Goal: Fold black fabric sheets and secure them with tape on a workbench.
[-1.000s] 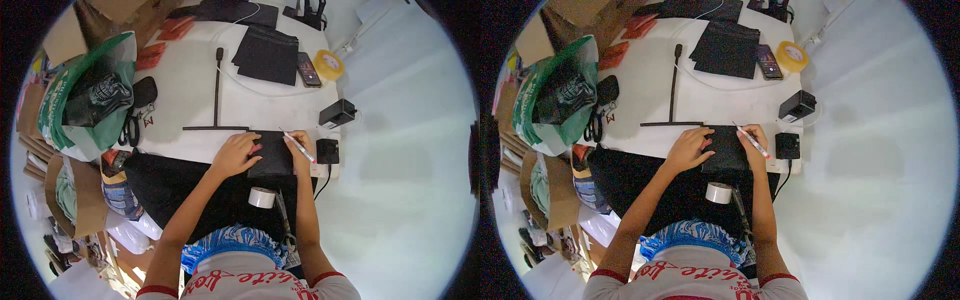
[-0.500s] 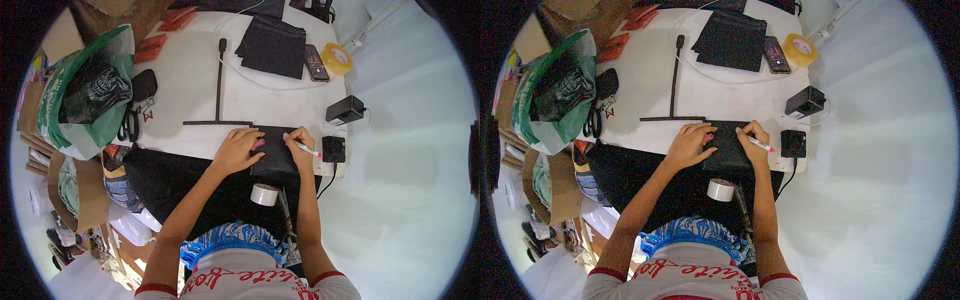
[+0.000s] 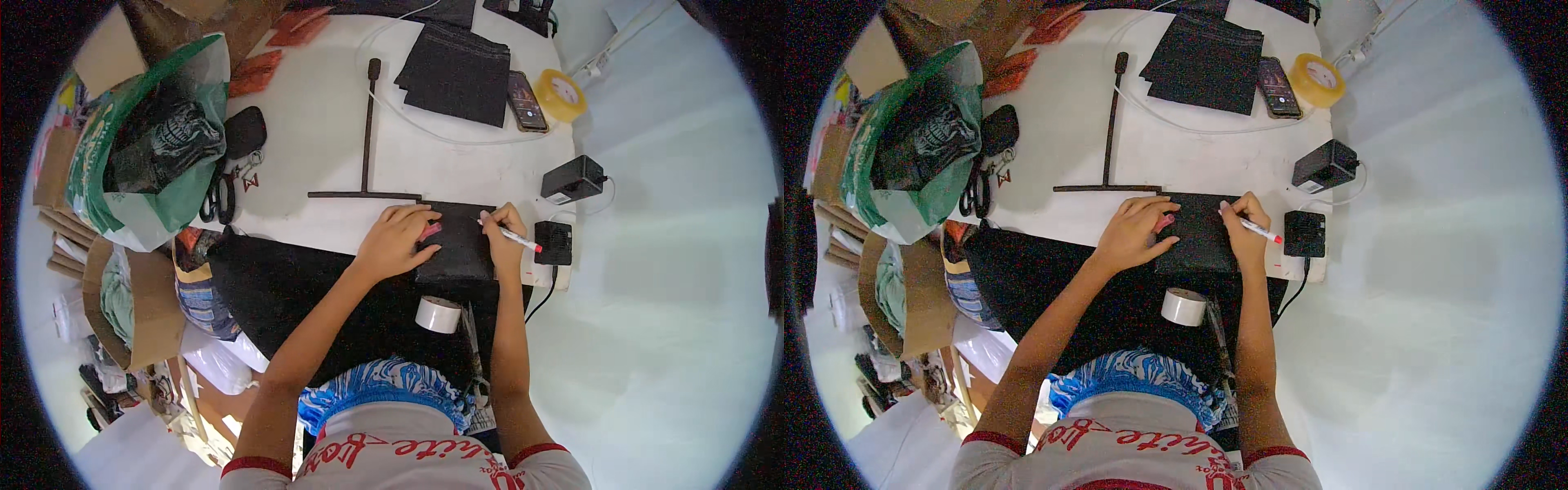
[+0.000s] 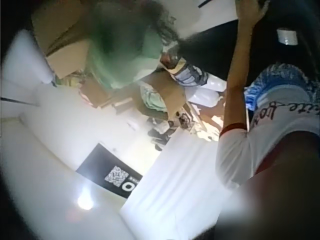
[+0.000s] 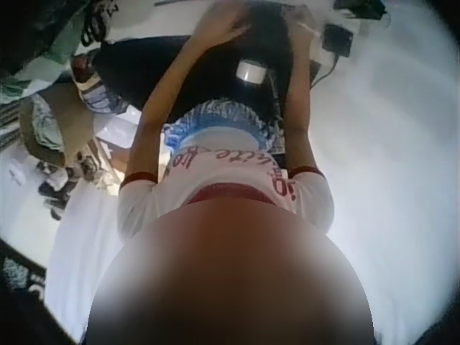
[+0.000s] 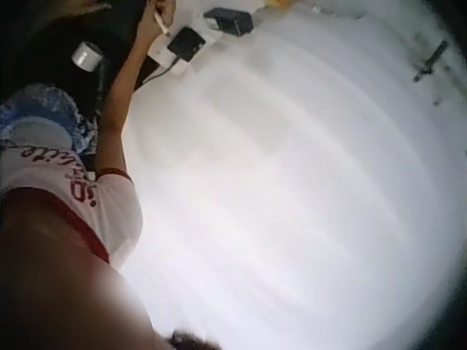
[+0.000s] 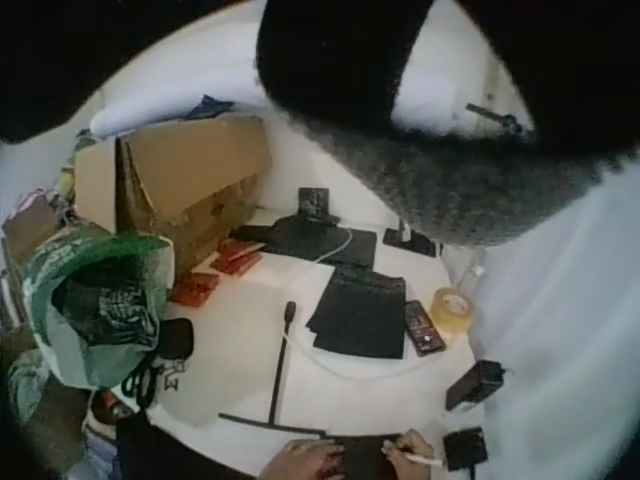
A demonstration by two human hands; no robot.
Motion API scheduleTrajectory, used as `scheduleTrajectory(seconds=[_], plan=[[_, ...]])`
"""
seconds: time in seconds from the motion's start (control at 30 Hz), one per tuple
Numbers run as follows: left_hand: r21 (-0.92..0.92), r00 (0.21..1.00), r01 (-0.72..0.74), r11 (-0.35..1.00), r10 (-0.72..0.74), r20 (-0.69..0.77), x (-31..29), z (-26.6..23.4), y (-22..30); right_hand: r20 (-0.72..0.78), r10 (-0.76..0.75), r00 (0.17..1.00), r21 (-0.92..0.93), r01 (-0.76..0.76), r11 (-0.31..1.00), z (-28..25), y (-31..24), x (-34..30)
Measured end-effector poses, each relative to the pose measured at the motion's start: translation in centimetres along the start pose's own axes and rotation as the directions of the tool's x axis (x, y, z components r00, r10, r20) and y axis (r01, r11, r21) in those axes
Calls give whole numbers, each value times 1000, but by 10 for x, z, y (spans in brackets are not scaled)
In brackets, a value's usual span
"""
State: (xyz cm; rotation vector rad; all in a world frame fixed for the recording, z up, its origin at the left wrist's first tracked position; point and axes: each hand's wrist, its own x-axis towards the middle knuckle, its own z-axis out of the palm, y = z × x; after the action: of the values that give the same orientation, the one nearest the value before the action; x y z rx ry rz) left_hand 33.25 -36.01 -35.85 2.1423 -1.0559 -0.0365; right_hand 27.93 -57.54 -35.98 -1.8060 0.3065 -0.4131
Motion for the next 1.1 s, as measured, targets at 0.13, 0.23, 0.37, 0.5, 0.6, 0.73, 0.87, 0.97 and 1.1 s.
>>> scheduleTrajectory(seconds=[0.13, 0.23, 0.37, 0.5, 0.6, 0.73, 0.87, 0.97, 1.1], plan=[[11, 1000, -15, 1000, 15, -13, -1, 0, 1, 101, -59, 993, -63, 66, 996, -3, 5, -4], [24, 1000, -12, 1000, 12, -5, -1, 1, 0, -31, -49, 998, 142, 53, 988, 3, 6, -3], [24, 1000, -4, 1000, 4, -5, -1, 2, 0, -65, -34, 997, 22, 36, 999, -2, 12, -2], [25, 1000, -9, 1000, 9, -8, -2, 1, -1, -60, 44, 997, 190, -32, 981, -3, 10, -4], [21, 999, -24, 999, 25, -26, -1, 0, 0, -45, -40, 998, 5, 40, 999, 0, 11, -2], [27, 999, -26, 999, 26, -18, -2, -1, -1, -137, -44, 990, 115, 60, 992, 0, 10, -2], [9, 999, -34, 999, 35, -23, -2, 0, 0, -34, -66, 997, -40, 65, 997, -4, 16, -5], [20, 999, -33, 999, 34, -26, -4, -1, -2, -190, -39, 981, 75, 54, 996, 0, 9, -7], [9, 999, -34, 999, 34, -31, -4, -1, -2, -225, -27, 974, 113, 54, 992, -2, 10, -8]])
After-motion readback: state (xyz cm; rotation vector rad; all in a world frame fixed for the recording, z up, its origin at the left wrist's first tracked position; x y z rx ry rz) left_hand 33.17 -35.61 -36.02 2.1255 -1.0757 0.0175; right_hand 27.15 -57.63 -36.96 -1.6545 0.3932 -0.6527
